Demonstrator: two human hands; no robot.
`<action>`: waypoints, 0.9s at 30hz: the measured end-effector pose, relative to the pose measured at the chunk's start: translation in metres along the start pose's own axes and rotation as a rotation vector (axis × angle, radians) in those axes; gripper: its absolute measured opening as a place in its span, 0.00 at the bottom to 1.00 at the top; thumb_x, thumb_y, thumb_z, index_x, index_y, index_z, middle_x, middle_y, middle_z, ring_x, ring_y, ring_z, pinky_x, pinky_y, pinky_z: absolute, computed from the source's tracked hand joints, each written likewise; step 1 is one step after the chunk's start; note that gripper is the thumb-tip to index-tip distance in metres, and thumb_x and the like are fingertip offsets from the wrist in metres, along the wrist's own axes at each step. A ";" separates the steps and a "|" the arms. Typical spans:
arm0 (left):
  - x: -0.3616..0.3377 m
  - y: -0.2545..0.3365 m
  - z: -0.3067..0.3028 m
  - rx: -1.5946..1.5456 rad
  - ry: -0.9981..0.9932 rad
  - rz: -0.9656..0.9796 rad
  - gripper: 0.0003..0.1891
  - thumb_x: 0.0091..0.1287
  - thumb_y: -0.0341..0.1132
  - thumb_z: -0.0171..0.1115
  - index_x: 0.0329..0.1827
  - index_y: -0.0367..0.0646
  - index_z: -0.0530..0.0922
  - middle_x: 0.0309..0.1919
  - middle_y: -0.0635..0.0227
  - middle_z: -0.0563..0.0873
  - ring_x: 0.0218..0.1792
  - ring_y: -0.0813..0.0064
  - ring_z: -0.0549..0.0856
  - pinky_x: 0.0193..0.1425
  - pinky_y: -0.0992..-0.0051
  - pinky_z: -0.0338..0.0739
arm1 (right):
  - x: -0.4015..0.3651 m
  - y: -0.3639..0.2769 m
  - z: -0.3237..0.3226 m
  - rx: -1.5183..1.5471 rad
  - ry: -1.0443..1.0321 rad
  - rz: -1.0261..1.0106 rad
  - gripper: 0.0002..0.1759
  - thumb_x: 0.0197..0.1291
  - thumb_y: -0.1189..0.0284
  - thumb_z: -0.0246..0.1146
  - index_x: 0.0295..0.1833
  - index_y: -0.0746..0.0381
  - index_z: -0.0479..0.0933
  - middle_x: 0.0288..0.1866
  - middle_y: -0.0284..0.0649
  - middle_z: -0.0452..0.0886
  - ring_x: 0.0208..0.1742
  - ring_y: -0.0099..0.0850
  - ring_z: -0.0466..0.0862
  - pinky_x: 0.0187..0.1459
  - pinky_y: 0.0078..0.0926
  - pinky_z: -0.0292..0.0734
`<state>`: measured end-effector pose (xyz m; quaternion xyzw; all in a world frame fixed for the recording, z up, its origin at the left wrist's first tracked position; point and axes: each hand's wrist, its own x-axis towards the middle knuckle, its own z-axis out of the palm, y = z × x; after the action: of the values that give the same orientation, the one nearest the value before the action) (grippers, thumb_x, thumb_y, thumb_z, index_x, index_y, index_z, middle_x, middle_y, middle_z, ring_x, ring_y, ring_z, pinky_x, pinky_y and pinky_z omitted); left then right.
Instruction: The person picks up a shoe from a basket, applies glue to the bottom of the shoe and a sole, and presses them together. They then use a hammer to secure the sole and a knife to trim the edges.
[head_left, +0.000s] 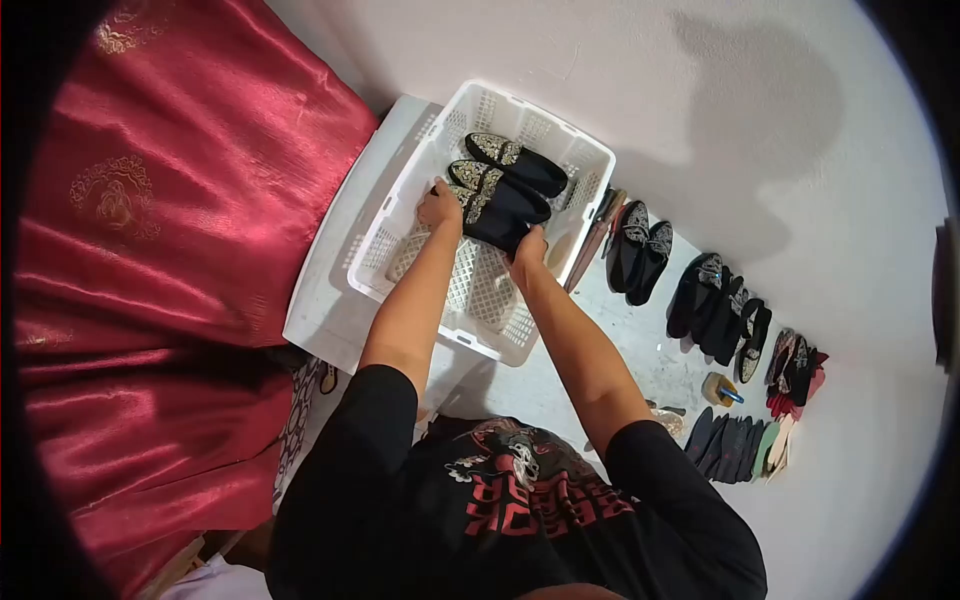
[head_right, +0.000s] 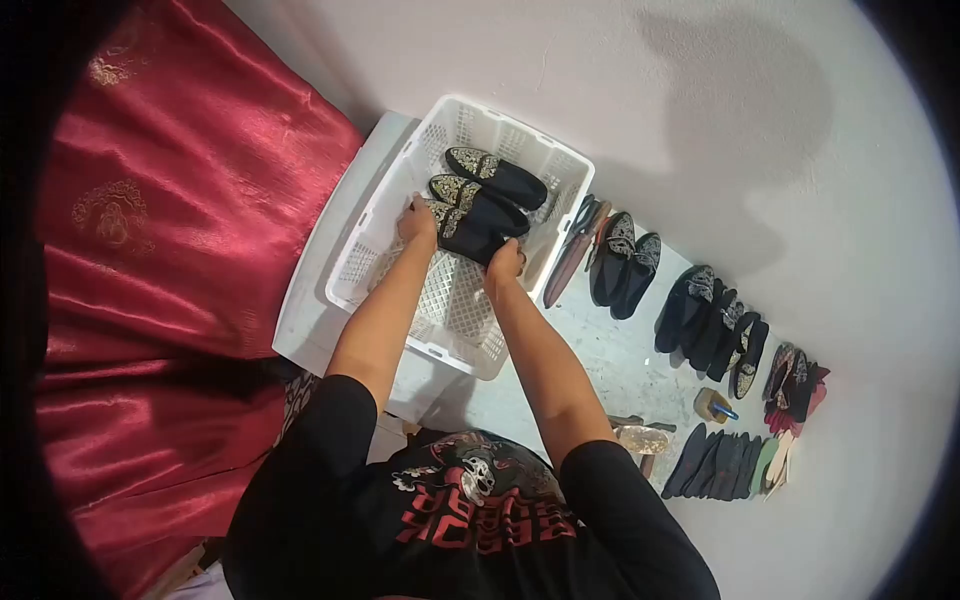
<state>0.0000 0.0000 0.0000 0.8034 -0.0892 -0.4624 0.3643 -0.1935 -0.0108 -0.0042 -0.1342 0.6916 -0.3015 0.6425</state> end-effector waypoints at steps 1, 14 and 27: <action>-0.021 0.011 0.007 0.041 0.179 -0.071 0.42 0.78 0.65 0.49 0.83 0.40 0.65 0.85 0.47 0.57 0.85 0.47 0.58 0.83 0.43 0.61 | -0.004 0.000 0.001 -0.046 0.045 -0.007 0.36 0.72 0.43 0.51 0.75 0.55 0.69 0.72 0.44 0.72 0.65 0.45 0.80 0.50 0.61 0.83; -0.013 -0.013 0.033 -0.032 0.529 0.109 0.39 0.80 0.60 0.50 0.82 0.37 0.64 0.82 0.47 0.62 0.84 0.43 0.55 0.85 0.45 0.57 | 0.056 0.062 -0.002 -0.178 0.158 -0.576 0.34 0.83 0.48 0.53 0.83 0.55 0.59 0.77 0.49 0.71 0.64 0.50 0.82 0.42 0.54 0.89; -0.014 -0.040 0.021 -0.258 0.598 0.228 0.32 0.83 0.50 0.40 0.72 0.33 0.78 0.73 0.37 0.75 0.71 0.38 0.73 0.80 0.47 0.65 | -0.083 0.010 -0.019 -0.609 0.131 -0.640 0.44 0.72 0.63 0.56 0.86 0.70 0.48 0.88 0.64 0.52 0.87 0.60 0.56 0.86 0.46 0.54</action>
<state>-0.0322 0.0252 -0.0241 0.8356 -0.0085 -0.1703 0.5222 -0.1983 0.0492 0.0568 -0.5052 0.7117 -0.2754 0.4030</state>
